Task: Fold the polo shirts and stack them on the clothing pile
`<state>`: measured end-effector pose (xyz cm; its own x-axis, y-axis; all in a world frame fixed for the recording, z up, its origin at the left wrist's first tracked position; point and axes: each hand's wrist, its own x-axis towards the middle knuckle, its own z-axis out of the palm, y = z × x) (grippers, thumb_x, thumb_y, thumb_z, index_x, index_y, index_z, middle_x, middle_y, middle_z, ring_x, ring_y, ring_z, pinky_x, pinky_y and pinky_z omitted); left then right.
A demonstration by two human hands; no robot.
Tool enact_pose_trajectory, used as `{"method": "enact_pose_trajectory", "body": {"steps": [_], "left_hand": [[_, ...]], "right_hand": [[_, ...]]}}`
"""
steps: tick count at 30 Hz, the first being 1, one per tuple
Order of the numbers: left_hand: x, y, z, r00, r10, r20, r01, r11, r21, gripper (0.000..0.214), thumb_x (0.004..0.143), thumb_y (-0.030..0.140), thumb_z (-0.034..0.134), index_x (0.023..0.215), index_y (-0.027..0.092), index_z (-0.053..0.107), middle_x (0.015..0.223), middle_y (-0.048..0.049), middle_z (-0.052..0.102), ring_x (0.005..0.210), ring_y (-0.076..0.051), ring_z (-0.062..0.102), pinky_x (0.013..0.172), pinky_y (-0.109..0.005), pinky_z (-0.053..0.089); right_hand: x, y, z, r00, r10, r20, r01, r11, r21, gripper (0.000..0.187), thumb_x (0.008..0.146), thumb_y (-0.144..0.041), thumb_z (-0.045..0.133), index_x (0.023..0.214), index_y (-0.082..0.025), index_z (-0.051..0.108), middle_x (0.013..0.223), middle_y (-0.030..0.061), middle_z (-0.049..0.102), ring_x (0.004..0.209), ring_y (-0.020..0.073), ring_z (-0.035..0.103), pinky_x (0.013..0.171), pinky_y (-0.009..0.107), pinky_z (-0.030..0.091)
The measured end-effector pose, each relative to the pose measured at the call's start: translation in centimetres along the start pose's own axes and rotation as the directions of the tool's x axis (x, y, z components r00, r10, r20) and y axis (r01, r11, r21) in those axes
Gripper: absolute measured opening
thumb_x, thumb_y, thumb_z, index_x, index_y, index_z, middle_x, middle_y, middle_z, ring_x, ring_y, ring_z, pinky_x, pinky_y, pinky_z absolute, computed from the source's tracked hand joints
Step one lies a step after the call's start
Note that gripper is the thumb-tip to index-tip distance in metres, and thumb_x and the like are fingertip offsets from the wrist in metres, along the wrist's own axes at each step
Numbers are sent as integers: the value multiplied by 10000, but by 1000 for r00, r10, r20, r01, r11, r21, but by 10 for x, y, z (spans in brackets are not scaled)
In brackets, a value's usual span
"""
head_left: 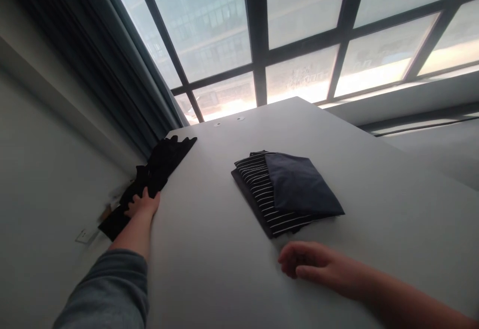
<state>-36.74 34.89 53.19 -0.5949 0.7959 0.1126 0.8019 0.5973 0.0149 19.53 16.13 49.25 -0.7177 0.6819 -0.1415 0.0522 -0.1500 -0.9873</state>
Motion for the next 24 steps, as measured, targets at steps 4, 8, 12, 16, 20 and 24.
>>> {"method": "enact_pose_trajectory", "body": {"steps": [4, 8, 12, 16, 20, 24], "left_hand": [[-2, -13, 28, 988, -123, -95, 117, 991, -72, 818, 904, 719, 406, 1588, 271, 430, 1575, -250, 412, 1368, -535, 437, 1027, -746, 353], [0, -17, 20, 996, -83, -44, 80, 995, -64, 791, 917, 694, 406, 1577, 261, 458, 1542, -245, 453, 1345, -525, 454, 1032, -721, 354], [-13, -21, 18, 997, -26, -72, 22, 998, -58, 768, 919, 684, 417, 1560, 266, 482, 1538, -234, 461, 1327, -517, 464, 1015, -717, 379], [-38, -20, 19, 994, -4, -105, -2, 998, -57, 775, 933, 682, 403, 1583, 261, 448, 1568, -210, 447, 1340, -493, 469, 1033, -688, 403], [-78, -4, 20, 940, 65, -334, -93, 993, -70, 645, 972, 558, 445, 1521, 227, 519, 1605, -198, 406, 1444, -437, 389, 1133, -671, 330], [-120, 24, 24, 882, 208, -422, -246, 969, -36, 522, 974, 422, 493, 1444, 217, 589, 1614, -187, 400, 1494, -408, 329, 1177, -684, 256]], "right_hand": [[2, -1, 0, 1000, 13, -15, -13, 1000, 16, 517, 884, -601, 702, 1162, -166, 676, 1040, 112, 687, 985, 234, 635, 945, 411, 496], [4, -2, 1, 999, 33, -41, -32, 999, 42, 494, 869, -582, 722, 1132, -167, 676, 1012, 101, 690, 952, 224, 637, 935, 405, 504], [6, -1, 3, 999, 16, -34, -15, 1000, 6, 441, 887, -525, 709, 1128, -156, 680, 1012, 95, 705, 944, 208, 647, 924, 383, 507], [6, 1, 5, 997, -9, -81, 2, 996, -87, 350, 906, -442, 666, 1098, -151, 696, 974, 83, 724, 879, 185, 659, 857, 335, 527], [1, -4, 6, 937, -285, -205, 151, 855, -497, 226, 945, -335, 592, 1018, -169, 727, 878, 64, 718, 759, 152, 622, 716, 264, 496], [-7, -17, -6, 699, -667, -257, 245, 561, -790, 188, 978, -255, 543, 966, -205, 723, 909, 77, 710, 868, 190, 618, 836, 325, 525]]}}
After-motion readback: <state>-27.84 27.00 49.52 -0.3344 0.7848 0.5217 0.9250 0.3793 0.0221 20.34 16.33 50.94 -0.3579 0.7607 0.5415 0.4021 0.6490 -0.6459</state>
